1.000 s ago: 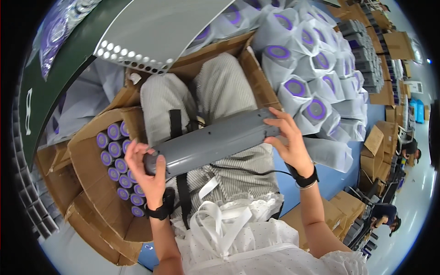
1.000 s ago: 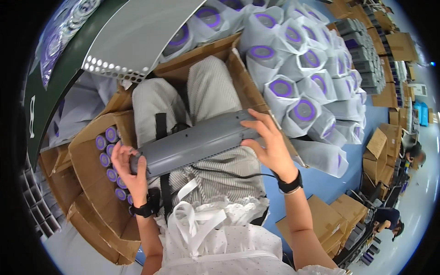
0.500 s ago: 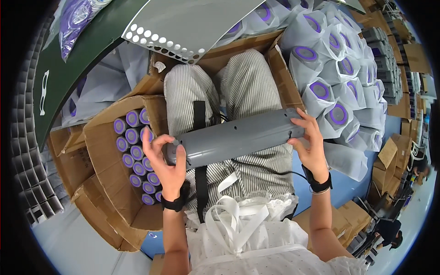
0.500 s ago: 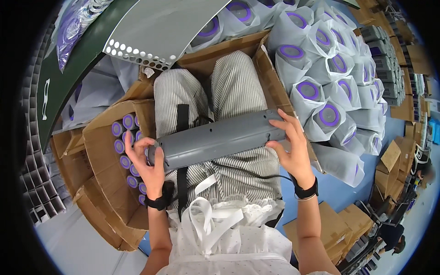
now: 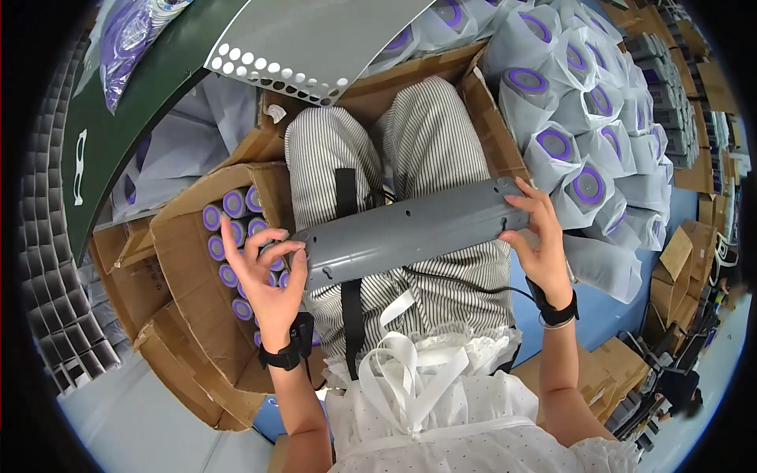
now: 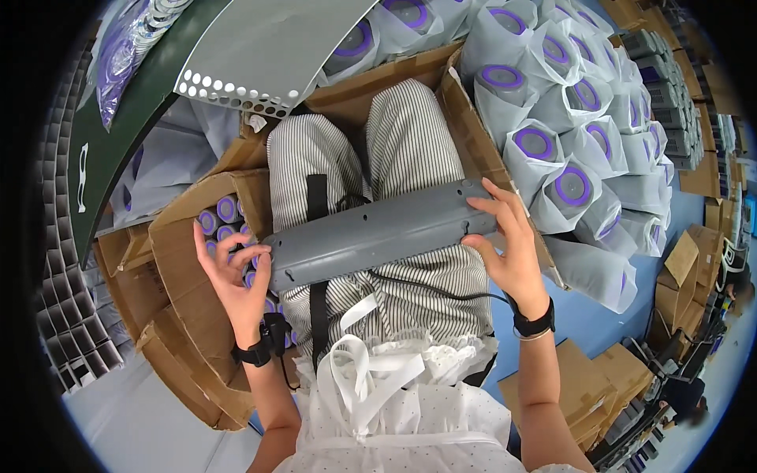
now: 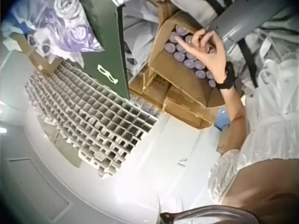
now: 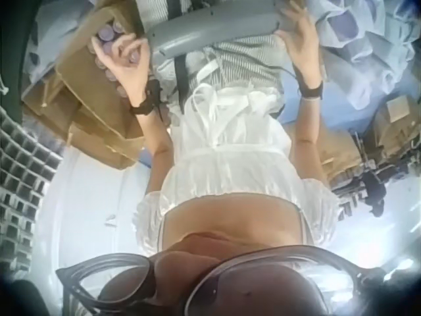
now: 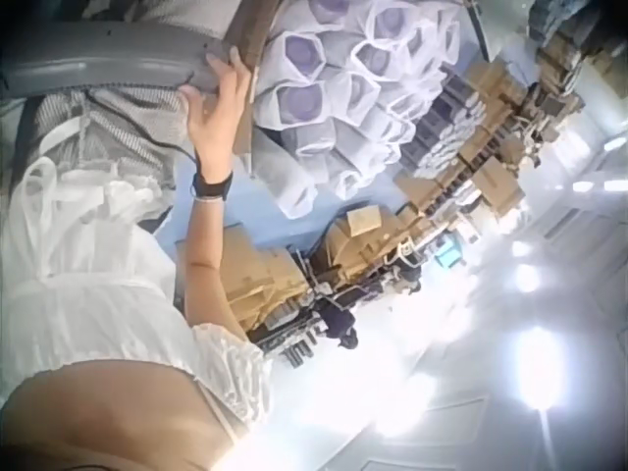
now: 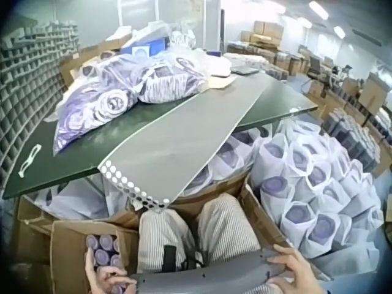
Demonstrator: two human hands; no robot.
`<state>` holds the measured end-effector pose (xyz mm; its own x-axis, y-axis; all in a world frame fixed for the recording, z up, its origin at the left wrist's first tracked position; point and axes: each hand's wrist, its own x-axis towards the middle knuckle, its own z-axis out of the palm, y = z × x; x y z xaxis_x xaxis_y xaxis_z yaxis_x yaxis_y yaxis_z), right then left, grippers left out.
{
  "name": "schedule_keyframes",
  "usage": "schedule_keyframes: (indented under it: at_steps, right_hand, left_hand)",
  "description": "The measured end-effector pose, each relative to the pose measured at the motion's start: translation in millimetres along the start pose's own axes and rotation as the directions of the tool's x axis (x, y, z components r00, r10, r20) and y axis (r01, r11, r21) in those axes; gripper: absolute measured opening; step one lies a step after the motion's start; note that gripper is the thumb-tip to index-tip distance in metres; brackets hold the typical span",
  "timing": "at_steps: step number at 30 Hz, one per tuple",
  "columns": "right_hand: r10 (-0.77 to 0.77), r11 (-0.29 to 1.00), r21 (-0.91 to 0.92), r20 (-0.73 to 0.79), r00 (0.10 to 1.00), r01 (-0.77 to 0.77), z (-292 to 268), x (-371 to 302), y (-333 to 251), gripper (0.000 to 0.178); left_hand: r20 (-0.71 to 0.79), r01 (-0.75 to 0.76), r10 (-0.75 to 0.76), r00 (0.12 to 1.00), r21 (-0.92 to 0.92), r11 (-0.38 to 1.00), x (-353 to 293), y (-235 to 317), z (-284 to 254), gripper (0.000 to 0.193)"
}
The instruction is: The person sits on a stool, applies adhesive dots along the edge of a plate by hand, and attaches the plate onto a plastic housing.
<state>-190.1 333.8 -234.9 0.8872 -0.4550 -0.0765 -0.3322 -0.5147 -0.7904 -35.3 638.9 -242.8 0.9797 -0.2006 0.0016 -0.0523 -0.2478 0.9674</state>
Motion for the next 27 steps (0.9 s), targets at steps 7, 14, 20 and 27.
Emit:
schedule_keyframes:
  at_steps: [7,14,20,27]
  right_hand:
    - [-0.007,1.000,0.020,-0.016,1.000,0.008,2.6,-2.0,3.2,0.046]
    - [-0.053,0.999,-0.005,-0.037,0.998,0.053,3.0,-5.5,4.7,0.047]
    - [-0.037,0.999,0.024,-0.036,0.999,0.037,3.2,-10.0,7.5,0.047]
    - [-0.002,0.999,0.040,-0.059,0.998,0.004,5.0,-9.5,9.7,0.047]
  left_hand:
    - [0.055,-0.104,0.102,0.993,0.020,0.994,-14.2,-14.7,-6.2,0.089]
    - [0.048,-0.013,0.017,0.999,-0.094,0.995,-17.3,-10.6,-0.8,0.085]
    - [0.029,0.006,-0.001,1.000,-0.169,0.986,-19.1,-23.1,3.5,0.084]
    - [-0.055,-0.165,0.161,0.985,-0.089,0.982,-28.4,-29.7,6.6,0.084]
